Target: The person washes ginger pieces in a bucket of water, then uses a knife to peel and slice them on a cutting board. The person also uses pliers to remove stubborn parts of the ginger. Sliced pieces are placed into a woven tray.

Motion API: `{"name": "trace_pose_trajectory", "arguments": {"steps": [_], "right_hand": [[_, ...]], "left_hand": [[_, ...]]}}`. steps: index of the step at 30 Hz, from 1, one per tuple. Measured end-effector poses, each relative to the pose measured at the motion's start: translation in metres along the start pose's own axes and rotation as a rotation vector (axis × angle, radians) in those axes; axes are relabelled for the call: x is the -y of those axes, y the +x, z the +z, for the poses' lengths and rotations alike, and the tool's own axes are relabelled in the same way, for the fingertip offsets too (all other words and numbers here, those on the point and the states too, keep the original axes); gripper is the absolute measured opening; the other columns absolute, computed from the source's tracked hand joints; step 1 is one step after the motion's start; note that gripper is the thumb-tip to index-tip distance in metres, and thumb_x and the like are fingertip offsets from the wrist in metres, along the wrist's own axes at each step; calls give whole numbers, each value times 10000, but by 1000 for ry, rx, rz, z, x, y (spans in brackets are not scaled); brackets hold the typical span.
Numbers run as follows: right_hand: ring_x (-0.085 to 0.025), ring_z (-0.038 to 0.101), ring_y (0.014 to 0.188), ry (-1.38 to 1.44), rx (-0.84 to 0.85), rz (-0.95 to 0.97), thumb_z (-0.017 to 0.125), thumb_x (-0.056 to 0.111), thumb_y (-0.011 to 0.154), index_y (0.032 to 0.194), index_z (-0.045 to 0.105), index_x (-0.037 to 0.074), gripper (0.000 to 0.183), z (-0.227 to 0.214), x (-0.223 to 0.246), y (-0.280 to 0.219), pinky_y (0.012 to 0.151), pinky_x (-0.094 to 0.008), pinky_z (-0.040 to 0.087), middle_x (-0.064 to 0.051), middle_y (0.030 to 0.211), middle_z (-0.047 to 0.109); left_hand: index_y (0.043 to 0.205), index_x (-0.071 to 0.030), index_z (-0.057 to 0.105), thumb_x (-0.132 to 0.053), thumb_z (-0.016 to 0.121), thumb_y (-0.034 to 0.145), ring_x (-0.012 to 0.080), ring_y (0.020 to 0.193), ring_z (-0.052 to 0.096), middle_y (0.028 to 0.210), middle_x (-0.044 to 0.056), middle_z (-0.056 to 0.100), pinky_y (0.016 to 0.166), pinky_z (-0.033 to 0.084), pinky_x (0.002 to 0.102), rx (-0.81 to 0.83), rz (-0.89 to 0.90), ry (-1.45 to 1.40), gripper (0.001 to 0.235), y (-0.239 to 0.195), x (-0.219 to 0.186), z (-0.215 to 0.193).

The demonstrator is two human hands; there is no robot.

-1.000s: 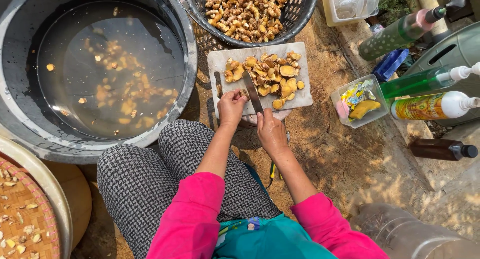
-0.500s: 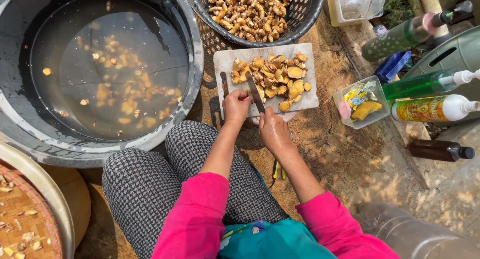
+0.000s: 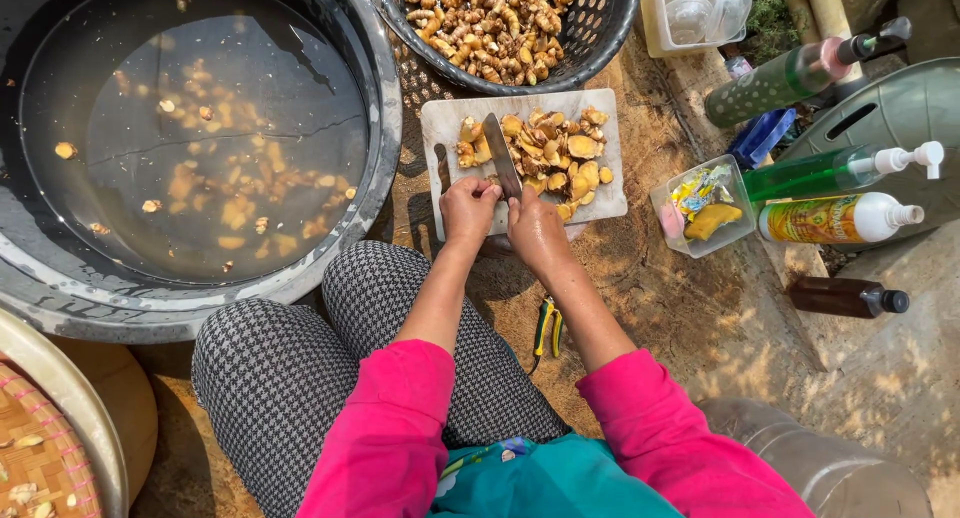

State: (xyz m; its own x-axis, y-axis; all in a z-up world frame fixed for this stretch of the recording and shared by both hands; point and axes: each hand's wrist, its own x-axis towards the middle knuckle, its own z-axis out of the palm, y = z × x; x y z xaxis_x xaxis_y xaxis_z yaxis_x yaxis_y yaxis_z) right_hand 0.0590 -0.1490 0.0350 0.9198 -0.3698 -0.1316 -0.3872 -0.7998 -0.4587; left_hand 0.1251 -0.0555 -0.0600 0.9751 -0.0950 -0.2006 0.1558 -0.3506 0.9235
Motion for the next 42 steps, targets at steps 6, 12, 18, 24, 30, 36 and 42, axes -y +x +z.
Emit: {"name": "trace_pose_trajectory", "arguments": {"steps": [6, 12, 18, 24, 30, 36, 42], "right_hand": [[-489, 695, 772, 42, 14, 22, 551, 210, 1022, 1018, 567, -31, 241, 3, -2, -8, 701, -571, 535, -291, 776, 679], [-514, 669, 772, 4, 55, 101, 548, 213, 1037, 1016, 550, -27, 240, -16, 10, -50, 690, -584, 516, -297, 757, 665], [-502, 673, 750, 13, 77, 81, 529, 211, 1038, 1023, 544, -21, 233, -27, -2, -64, 689, -591, 511, -274, 748, 665], [-501, 675, 752, -80, 164, 122, 519, 230, 1032, 1055, 550, 2, 231, -38, 6, -67, 705, -608, 507, -264, 740, 677], [-503, 685, 788, -61, 192, 156, 516, 235, 1036, 1036, 545, 5, 232, -35, 11, -56, 712, -609, 526, -267, 776, 682], [-486, 702, 775, -83, 207, 113, 512, 198, 1032, 1016, 536, -16, 216, -25, 10, -46, 694, -584, 551, -272, 784, 685], [-515, 674, 775, -41, 127, 114, 540, 199, 1038, 1009, 543, -18, 219, -22, 8, -39, 684, -593, 522, -292, 779, 674]], "left_hand": [[848, -18, 762, -193, 833, 808, 220, 735, 740, 845, 112, 769, 706, 570, 366, 24, -68, -44, 193, -5, -10, -4], [835, -14, 763, -179, 831, 808, 282, 735, 738, 809, 151, 762, 727, 569, 389, -42, -62, -4, 180, -17, 2, 2], [875, -10, 751, -166, 811, 815, 284, 741, 738, 803, 152, 756, 737, 576, 391, -1, -30, 70, 178, -29, -7, 3], [970, -24, 711, -174, 787, 847, 236, 734, 743, 800, 117, 755, 725, 577, 370, -16, -118, 8, 209, -25, 3, 12], [927, -18, 731, -162, 814, 832, 232, 737, 741, 798, 128, 764, 733, 568, 365, 10, -100, 30, 191, -18, 5, 6], [890, -17, 703, -156, 770, 890, 242, 736, 741, 823, 126, 749, 705, 561, 384, 36, -110, 0, 155, -15, -6, 2], [843, -16, 684, -144, 771, 868, 272, 760, 700, 880, 127, 703, 704, 550, 399, -23, -25, -44, 156, -12, -9, 4]]}}
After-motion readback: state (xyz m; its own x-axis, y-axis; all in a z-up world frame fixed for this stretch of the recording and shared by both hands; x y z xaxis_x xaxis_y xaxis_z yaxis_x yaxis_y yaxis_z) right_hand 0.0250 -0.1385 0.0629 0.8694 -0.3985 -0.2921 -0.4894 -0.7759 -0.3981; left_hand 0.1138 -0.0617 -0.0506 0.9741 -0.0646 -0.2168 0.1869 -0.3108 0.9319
